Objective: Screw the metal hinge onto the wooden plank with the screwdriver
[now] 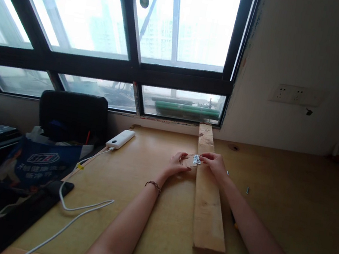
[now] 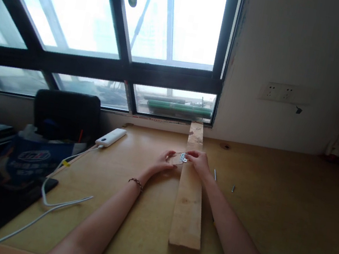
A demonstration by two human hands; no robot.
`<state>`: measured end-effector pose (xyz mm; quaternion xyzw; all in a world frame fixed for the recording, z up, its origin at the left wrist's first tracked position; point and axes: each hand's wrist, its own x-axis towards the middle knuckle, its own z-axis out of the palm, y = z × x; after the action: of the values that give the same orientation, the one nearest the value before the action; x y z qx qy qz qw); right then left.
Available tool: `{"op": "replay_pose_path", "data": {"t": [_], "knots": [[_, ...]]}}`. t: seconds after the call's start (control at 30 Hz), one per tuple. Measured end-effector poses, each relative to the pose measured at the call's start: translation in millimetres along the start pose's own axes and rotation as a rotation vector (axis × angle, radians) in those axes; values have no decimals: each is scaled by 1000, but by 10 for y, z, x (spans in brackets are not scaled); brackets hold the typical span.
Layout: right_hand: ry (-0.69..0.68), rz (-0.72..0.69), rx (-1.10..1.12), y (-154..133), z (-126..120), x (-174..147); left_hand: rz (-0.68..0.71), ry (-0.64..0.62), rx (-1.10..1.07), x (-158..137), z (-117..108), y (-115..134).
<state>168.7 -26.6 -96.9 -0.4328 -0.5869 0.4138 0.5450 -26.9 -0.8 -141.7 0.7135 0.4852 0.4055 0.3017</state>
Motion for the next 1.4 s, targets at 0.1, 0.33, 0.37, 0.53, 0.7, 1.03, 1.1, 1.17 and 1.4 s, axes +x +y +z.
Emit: {"op": "replay_pose_path", "data": {"t": [0.1, 0.33, 0.37, 0.53, 0.7, 1.03, 1.1, 1.17, 1.4], "knots": [[-42, -23, 0, 58, 15, -16, 7, -6, -39, -4, -9, 17], [35, -16, -27, 135, 77, -10, 15, -12, -113, 2, -25, 2], [42, -13, -45, 146, 86, -1, 21, -18, -124, 7, -26, -6], [43, -41, -147, 198, 81, 19, 41, -45, -136, 17, -27, -36], [43, -106, -251, 179, 83, -18, 28, -18, -147, 4, -17, -43], [56, -216, -541, 81, 112, -79, 118, -25, -163, 57, 11, -152], [55, -246, -578, 66, 121, -87, 139, -22, -153, 59, 9, -160], [50, -282, -633, 44, 139, -100, 153, -22, -142, 60, 3, -161], [93, -324, -759, -13, 192, -128, 194, -25, -124, 69, 0, -178]]}}
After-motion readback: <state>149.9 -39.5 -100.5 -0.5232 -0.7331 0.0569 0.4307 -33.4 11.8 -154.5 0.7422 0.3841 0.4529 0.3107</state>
